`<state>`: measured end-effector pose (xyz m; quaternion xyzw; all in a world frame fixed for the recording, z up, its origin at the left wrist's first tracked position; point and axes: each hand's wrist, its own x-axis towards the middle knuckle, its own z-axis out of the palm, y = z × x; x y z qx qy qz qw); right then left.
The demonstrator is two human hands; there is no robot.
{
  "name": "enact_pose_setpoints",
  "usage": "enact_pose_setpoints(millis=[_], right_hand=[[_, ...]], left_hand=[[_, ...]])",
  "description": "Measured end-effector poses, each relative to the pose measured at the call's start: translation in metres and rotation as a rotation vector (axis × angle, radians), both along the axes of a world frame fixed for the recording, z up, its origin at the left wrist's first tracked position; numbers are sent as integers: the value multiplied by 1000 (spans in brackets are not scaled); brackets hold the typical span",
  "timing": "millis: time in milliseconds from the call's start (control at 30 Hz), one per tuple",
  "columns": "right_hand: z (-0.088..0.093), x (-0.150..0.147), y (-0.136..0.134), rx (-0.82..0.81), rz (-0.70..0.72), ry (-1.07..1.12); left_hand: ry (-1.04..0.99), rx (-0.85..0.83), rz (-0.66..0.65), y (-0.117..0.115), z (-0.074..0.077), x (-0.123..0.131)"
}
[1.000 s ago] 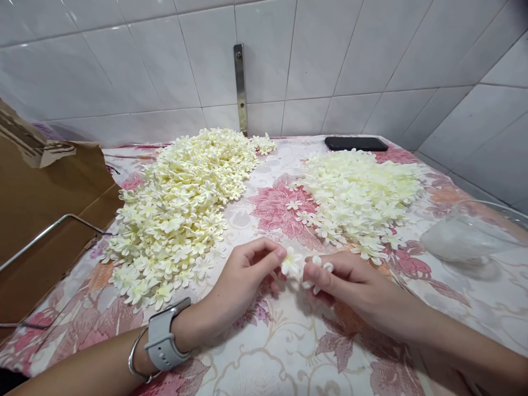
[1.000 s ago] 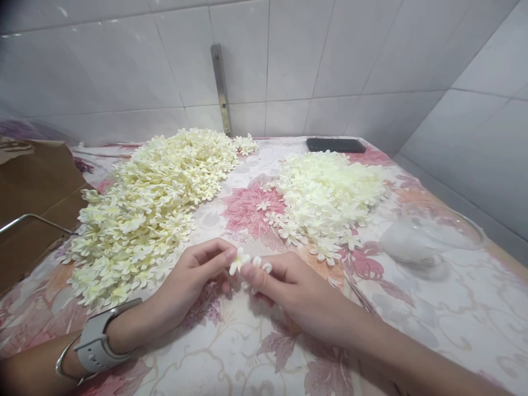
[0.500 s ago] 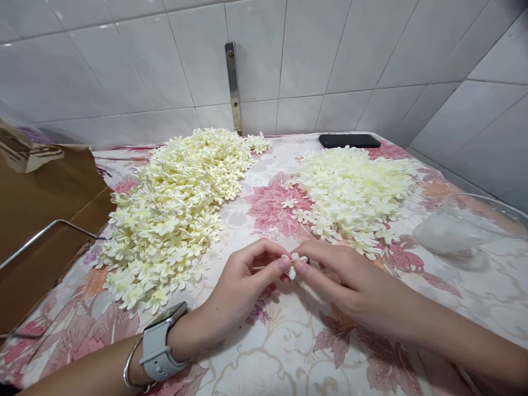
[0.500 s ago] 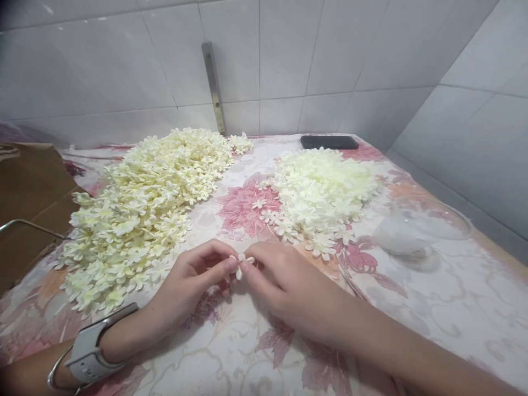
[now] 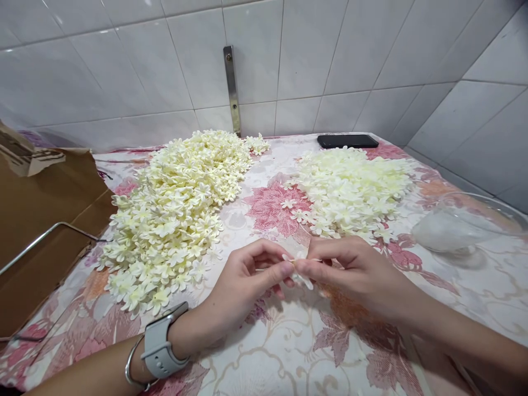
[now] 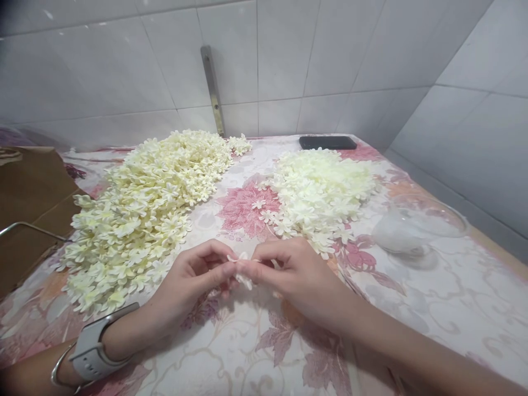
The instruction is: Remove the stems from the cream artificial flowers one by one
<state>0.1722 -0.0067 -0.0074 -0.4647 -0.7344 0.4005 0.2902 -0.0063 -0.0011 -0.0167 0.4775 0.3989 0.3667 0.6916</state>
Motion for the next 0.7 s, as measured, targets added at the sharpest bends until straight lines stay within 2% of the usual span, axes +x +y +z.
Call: enact_pose_setpoints(millis=[67, 100, 133, 200, 267, 300, 333, 433, 500, 533, 600, 667, 700], right_hand=[[3, 5, 4, -23, -51, -5], [4, 9, 8, 18, -108, -44], [5, 13, 12, 108, -186, -106], [7, 21, 19, 394, -371, -276], [7, 24, 21, 654, -473, -390], [7, 23, 20, 699, -452, -396], [7, 19, 17, 668, -378, -370], [6, 4, 4, 380, -43, -259], [4, 0, 1, 310, 39, -253], [4, 1, 2, 339, 13, -283], [2, 11, 11, 512, -163, -404], [3, 25, 22, 755, -406, -569], [4, 32, 27, 805, -468, -603]], left_hand=[[-5, -14, 63, 2, -2, 0], [0, -18, 97, 2, -2, 0], [6, -18, 125, 3, -2, 0], [26, -16, 147, 4, -2, 0], [43, -9, 141, 4, -1, 0], [49, -4, 131, 3, -1, 0], [55, 3, 119, 2, 0, 0], [93, 44, 73, 1, -3, 0], [130, 74, 58, 2, -5, 0], [148, 89, 69, 2, -4, 0], [201, 156, 110, 1, 0, -1], [281, 325, 122, -6, 9, -4], [317, 424, 101, -12, 14, -6]])
